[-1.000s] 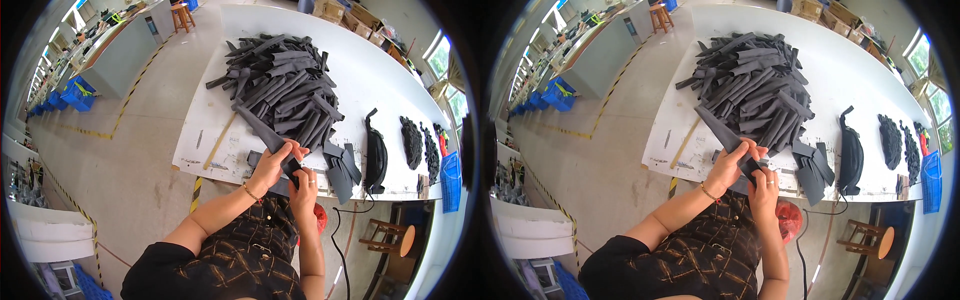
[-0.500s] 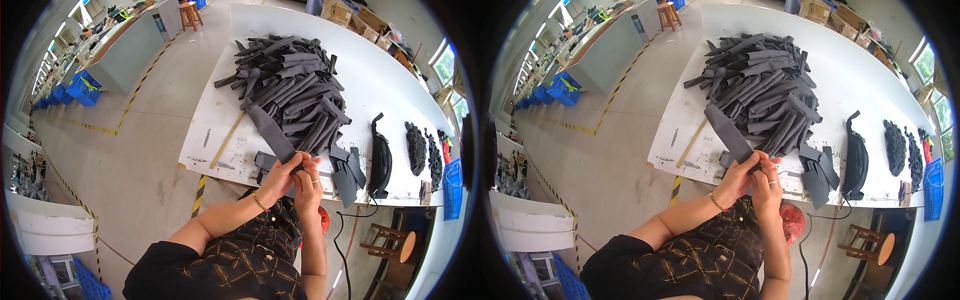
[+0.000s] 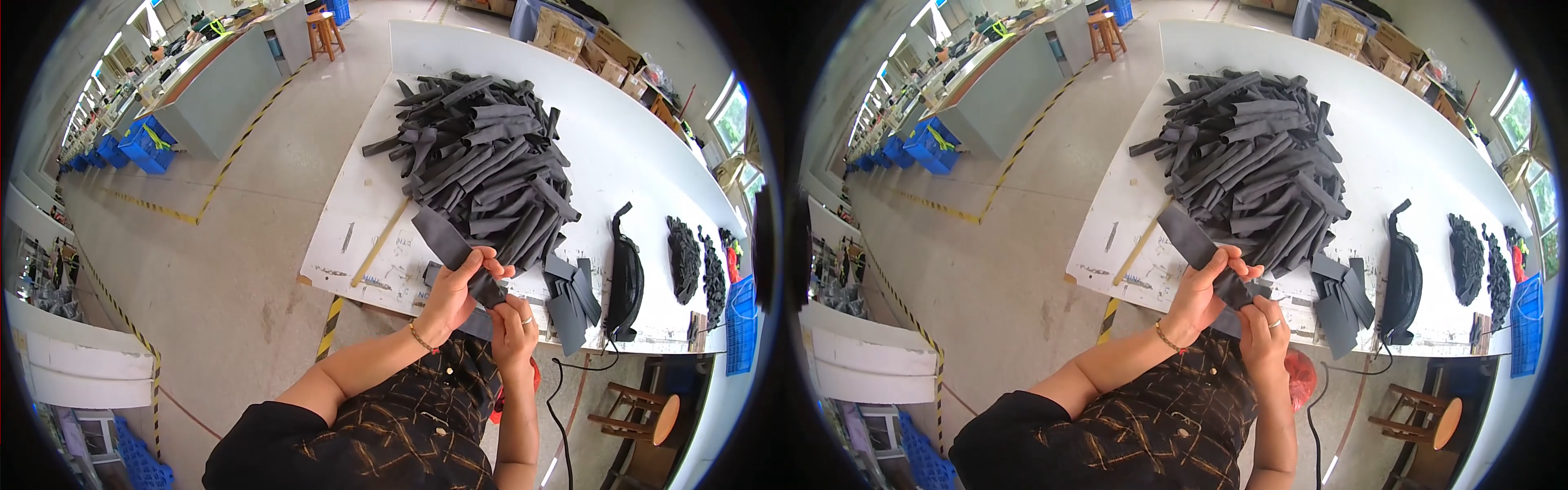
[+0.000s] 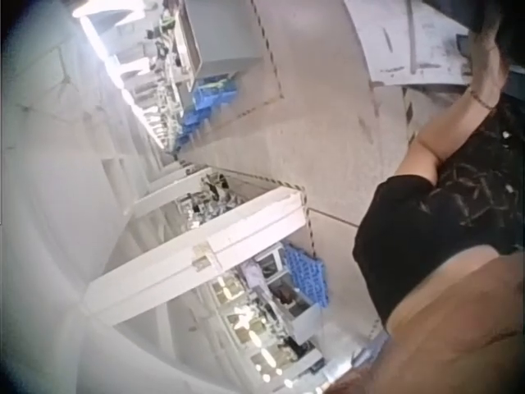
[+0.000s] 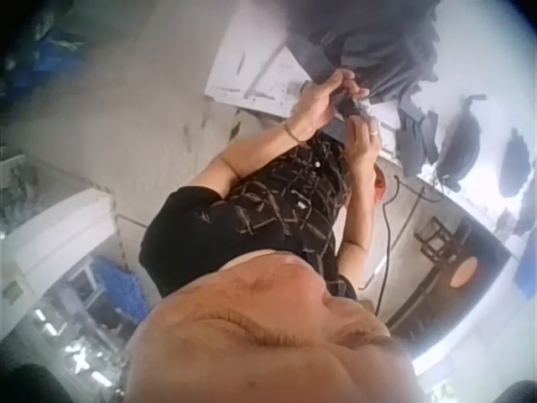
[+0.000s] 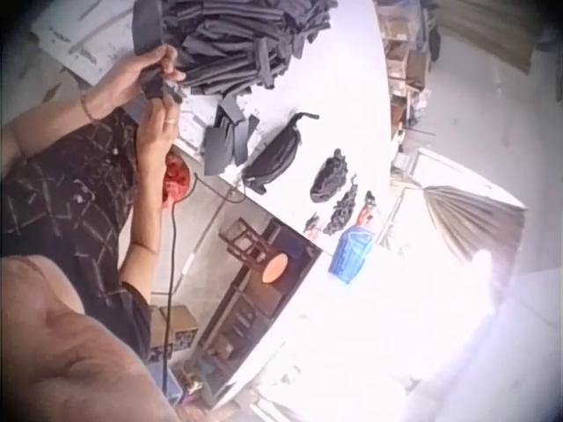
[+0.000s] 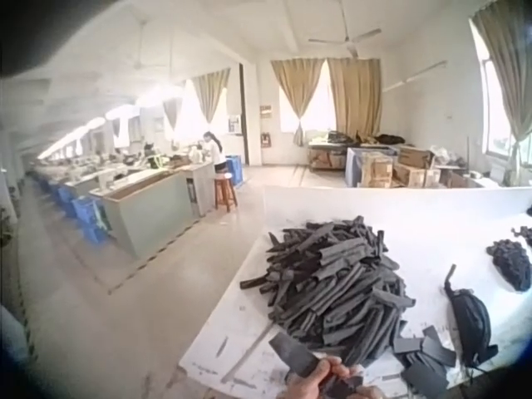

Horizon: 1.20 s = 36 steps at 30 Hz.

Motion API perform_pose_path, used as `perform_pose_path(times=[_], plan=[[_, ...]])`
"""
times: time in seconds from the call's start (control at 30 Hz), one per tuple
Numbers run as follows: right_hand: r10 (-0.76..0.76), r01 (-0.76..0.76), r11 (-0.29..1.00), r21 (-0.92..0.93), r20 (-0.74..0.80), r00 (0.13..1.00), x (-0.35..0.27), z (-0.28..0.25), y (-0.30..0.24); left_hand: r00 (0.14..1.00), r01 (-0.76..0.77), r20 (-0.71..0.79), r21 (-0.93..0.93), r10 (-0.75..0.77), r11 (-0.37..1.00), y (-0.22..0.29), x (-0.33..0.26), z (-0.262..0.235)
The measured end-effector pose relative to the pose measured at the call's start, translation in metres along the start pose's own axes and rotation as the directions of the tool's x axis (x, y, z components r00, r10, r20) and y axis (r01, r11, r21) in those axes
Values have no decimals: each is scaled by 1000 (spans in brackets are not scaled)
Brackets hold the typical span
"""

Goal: Assembling black foam strips onto base fabric components at a factory workstation.

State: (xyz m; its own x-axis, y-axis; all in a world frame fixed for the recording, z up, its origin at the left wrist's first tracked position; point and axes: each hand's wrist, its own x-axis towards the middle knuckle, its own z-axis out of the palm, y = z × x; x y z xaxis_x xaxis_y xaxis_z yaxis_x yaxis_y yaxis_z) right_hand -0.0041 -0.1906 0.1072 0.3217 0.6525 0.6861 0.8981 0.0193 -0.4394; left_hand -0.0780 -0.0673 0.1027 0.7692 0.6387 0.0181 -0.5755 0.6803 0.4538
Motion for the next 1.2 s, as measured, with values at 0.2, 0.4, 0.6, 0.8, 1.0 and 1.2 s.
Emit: perform_pose_path(times=[0.2,0.4,0.6,0.8,1.0,1.2], plan=[[7,-7,999,33,-1,1000,3,4,3,999,13,40,1,-13,1000,-3,-3,2],[-9,8,998,58,17,1000,7,6,3,998,65,0,24,-65,998,-5,-9,5],[80,-85,992,88,53,995,4,7,3,995,100,-20,-15,-100,995,-7,-6,-1],[555,-487,731,479,0,832,6,28,-11,1000,-8,-22,59,9,998,-6,3,-2],[696,-441,504,743,-46,717,-13,18,0,990,-81,115,-7,81,997,6,15,-5],[688,-481,343,807,132,713,4,16,-7,962,-17,273,-38,27,999,4,14,-10]])
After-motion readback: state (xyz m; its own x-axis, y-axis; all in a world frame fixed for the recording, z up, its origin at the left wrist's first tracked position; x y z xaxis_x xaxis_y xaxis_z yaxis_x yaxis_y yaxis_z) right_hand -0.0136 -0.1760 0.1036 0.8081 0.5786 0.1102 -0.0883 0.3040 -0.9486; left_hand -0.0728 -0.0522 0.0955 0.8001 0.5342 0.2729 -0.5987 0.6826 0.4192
